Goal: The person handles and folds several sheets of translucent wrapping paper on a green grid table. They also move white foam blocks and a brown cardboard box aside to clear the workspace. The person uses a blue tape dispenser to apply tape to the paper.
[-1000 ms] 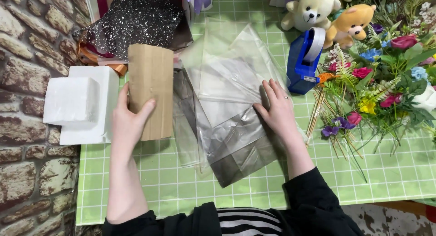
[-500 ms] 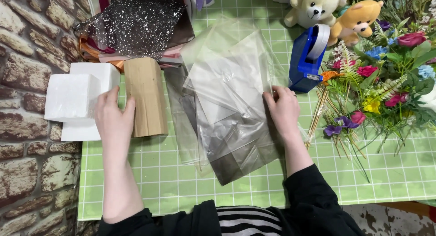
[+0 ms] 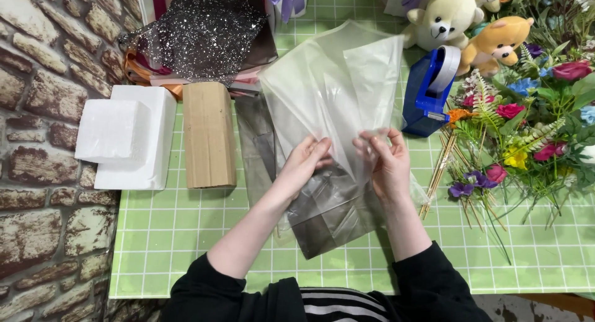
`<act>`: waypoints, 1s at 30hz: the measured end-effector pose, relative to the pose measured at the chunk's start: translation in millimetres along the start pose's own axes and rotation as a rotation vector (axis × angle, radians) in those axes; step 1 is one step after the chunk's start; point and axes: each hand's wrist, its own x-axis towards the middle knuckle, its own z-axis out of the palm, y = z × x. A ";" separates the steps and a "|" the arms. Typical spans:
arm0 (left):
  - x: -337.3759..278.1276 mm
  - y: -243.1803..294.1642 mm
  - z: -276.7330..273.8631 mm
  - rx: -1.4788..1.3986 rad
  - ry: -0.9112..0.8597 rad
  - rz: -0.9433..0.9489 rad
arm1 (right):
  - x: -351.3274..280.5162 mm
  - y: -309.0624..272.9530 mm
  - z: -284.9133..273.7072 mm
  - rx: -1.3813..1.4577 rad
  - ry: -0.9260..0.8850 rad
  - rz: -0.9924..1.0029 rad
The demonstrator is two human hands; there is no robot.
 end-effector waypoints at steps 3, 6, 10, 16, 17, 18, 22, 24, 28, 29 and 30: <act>33.3 -32.1 -23.6 0.130 0.069 0.299 | -10.9 2.3 11.9 -0.106 -0.013 -0.010; 28.8 -22.6 -28.4 0.168 0.113 0.286 | -15.6 -5.4 17.4 -0.304 0.018 -0.028; 12.1 -6.0 -28.5 0.513 0.204 0.242 | -5.8 0.1 -1.2 -0.806 0.012 -0.280; 13.3 -12.7 -35.6 1.163 0.360 0.288 | -1.7 -5.0 -3.3 -1.408 -0.212 -0.753; 16.8 -18.7 -38.4 1.271 0.386 0.405 | -3.1 -5.0 0.7 -1.471 -0.282 -0.785; 20.2 -24.6 -41.2 1.378 0.411 0.525 | -4.6 -5.2 4.8 -1.532 -0.353 -0.818; 23.5 -21.8 -47.3 1.432 0.332 0.698 | -5.6 -0.9 3.1 -1.573 -0.410 -0.731; 25.6 -22.7 -54.6 1.393 0.138 0.668 | -5.0 -1.6 0.6 -1.621 -0.390 -0.772; 32.8 -31.6 -60.5 1.524 0.126 0.733 | -2.2 -1.6 -5.1 -1.642 -0.381 -0.789; 31.9 -30.2 -58.1 1.576 0.089 0.782 | -1.1 -0.7 -6.0 -1.646 -0.389 -0.793; 31.0 -28.7 -55.7 1.627 0.052 0.832 | -0.1 0.2 -6.9 -1.649 -0.398 -0.797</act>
